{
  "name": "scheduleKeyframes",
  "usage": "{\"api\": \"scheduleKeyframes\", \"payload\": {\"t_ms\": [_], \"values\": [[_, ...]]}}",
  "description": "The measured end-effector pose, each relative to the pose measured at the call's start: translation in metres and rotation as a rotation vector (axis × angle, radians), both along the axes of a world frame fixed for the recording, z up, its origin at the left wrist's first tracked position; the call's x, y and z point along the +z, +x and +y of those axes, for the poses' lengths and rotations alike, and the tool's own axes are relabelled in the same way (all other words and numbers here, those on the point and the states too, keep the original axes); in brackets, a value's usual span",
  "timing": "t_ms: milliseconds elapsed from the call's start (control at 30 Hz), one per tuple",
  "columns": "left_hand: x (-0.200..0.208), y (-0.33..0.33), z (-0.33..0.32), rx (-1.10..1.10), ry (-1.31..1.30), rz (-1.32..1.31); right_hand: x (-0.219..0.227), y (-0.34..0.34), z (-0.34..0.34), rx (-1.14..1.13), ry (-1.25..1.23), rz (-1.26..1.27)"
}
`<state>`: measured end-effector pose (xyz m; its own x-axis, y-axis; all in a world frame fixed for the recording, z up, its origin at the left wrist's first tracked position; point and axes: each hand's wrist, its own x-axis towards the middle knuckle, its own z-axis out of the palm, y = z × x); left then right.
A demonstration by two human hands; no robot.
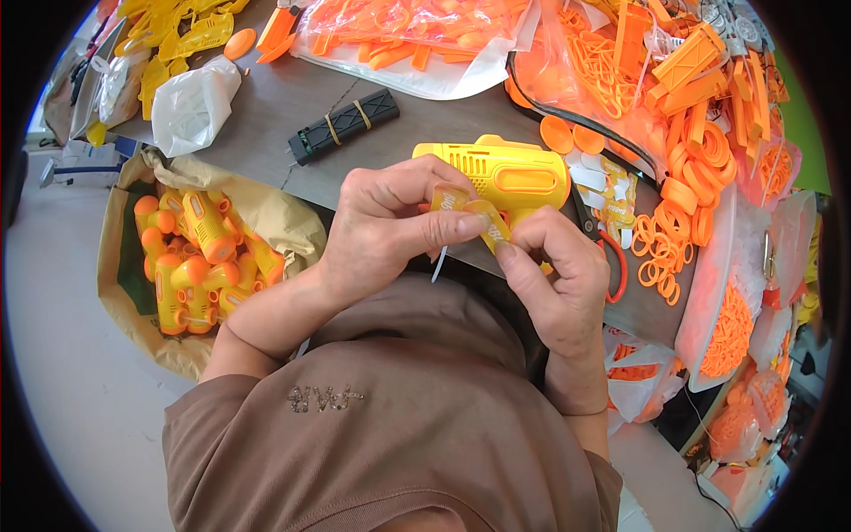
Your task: Assembling a yellow toy gun by putting together plastic components and applying stickers.
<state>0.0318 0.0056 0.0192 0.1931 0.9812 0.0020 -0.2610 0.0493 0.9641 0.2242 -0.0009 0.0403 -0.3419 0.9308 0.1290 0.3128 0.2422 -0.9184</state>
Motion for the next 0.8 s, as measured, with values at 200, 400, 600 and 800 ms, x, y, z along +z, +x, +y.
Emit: {"api": "scheduleKeyframes", "payload": {"t_ms": [200,400,600,800], "values": [[-0.002,0.005,-0.005,-0.006,-0.073,-0.113,-0.012,0.002,-0.012,-0.093,0.257,0.115],[0.0,0.014,-0.01,-0.041,-0.24,-0.266,-0.038,0.005,-0.021,-0.082,0.814,-0.103],[-0.009,0.009,-0.001,-0.071,0.116,-0.027,-0.029,0.021,-0.012,-0.176,0.782,-0.08],[-0.018,-0.006,0.03,-0.097,1.007,0.837,-0.041,0.064,0.04,-0.352,0.458,-0.125]]}}
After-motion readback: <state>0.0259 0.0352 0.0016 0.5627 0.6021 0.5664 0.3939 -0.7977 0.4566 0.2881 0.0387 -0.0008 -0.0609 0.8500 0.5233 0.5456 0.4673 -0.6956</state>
